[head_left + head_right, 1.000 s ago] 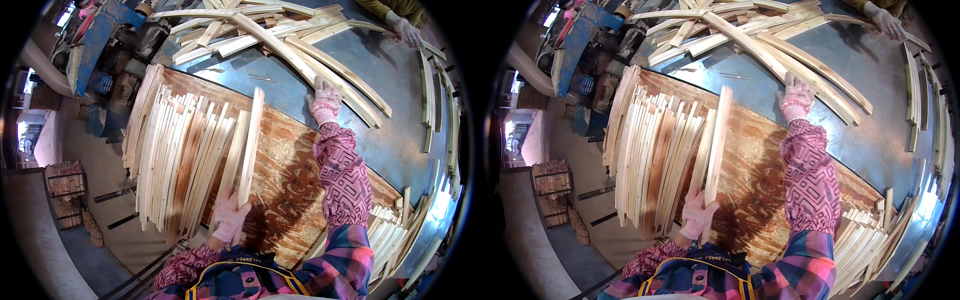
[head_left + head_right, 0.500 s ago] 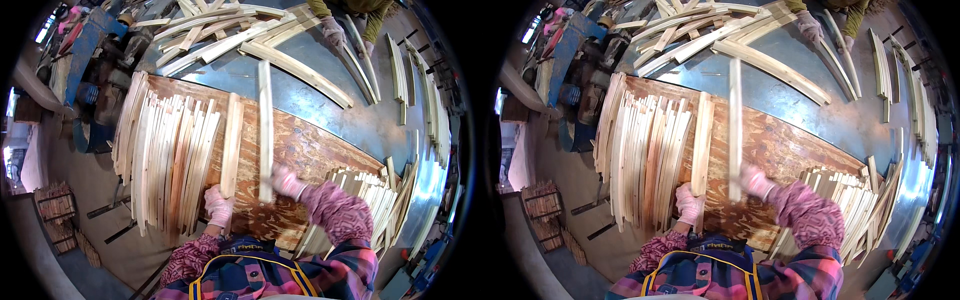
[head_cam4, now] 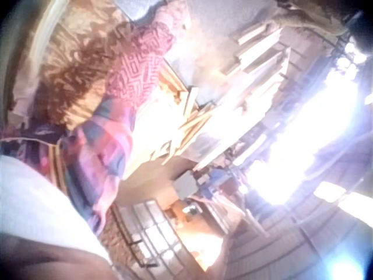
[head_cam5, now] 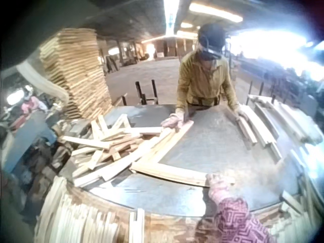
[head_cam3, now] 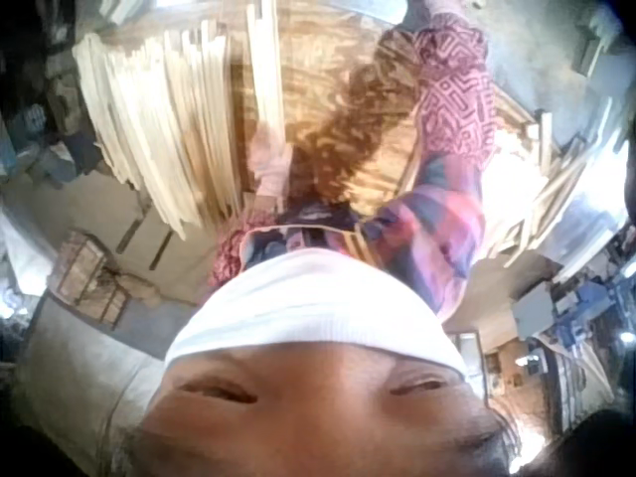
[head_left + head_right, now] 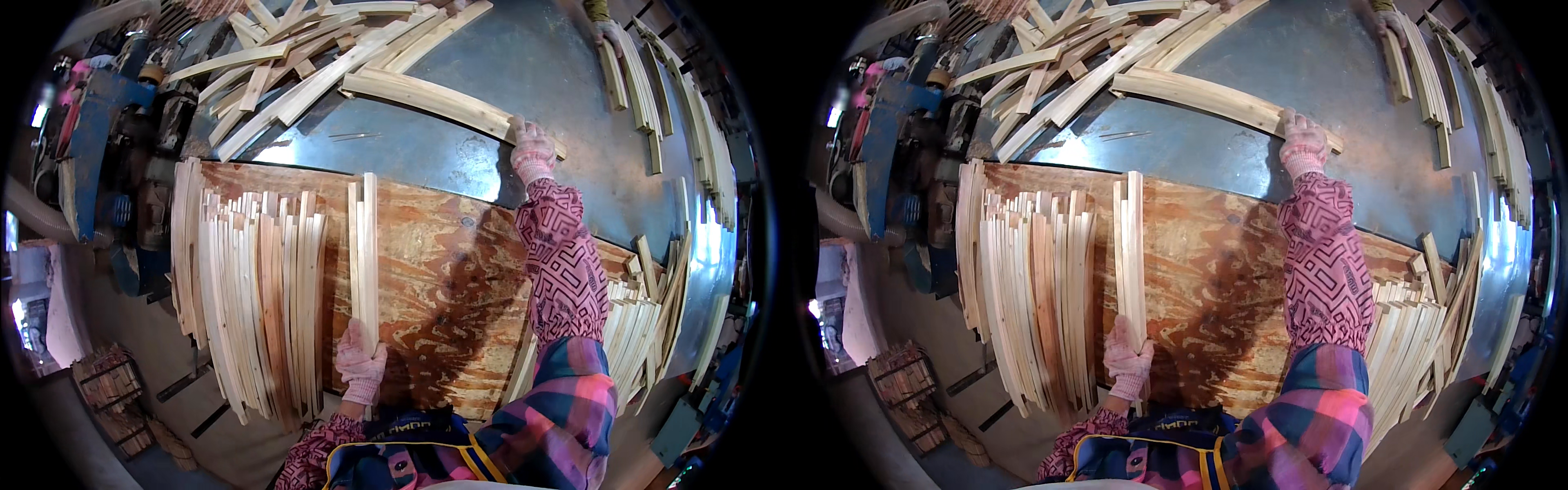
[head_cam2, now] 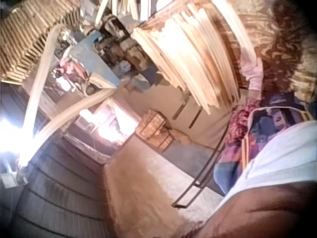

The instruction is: The person sorts and stacks thin wooden strips on a workbench. They pick up individual strips, inspect them, and place them into a growing pile, occasionally rearranging the stack to keep it neat.

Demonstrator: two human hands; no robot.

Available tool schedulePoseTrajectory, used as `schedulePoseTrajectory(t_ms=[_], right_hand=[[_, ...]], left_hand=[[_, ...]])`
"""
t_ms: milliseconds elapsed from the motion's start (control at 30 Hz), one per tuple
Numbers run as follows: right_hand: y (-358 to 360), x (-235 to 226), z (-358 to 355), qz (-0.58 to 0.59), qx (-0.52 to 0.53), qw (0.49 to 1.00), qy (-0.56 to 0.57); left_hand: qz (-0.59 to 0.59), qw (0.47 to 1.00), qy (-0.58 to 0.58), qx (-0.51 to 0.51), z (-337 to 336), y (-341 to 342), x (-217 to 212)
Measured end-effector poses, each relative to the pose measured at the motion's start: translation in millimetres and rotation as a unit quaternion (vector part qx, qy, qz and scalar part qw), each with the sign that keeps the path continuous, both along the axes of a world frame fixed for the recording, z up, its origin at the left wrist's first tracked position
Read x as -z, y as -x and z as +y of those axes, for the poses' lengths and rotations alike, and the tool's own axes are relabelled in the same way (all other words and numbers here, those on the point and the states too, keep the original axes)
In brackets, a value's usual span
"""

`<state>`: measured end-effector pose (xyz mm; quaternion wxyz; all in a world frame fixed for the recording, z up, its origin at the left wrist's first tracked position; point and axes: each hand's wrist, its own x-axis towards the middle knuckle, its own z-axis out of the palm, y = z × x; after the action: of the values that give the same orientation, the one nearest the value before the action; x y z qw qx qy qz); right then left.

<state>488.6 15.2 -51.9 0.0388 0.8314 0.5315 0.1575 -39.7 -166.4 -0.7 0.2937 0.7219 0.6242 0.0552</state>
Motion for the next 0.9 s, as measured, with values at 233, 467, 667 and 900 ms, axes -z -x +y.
schedulePoseTrajectory(t_ms=[233, 467, 667, 900], right_hand=[[139, -123, -23, 0.651, -0.05, 0.7, 0.289], [50, -78, 20, 0.295, -0.009, 0.952, 0.078], [29, -66, 25, 0.19, 0.077, 0.967, 0.152], [-56, -187, -133, 0.068, 0.087, 0.992, 0.058]], left_hand=[[-0.288, 0.956, 0.046, -0.009, 80, -93, -43], [-0.58, 0.604, 0.487, -0.247, 82, -117, -52], [-0.549, 0.643, 0.479, -0.237, 52, -92, -61], [-0.535, 0.657, 0.456, -0.273, 25, -76, -65]])
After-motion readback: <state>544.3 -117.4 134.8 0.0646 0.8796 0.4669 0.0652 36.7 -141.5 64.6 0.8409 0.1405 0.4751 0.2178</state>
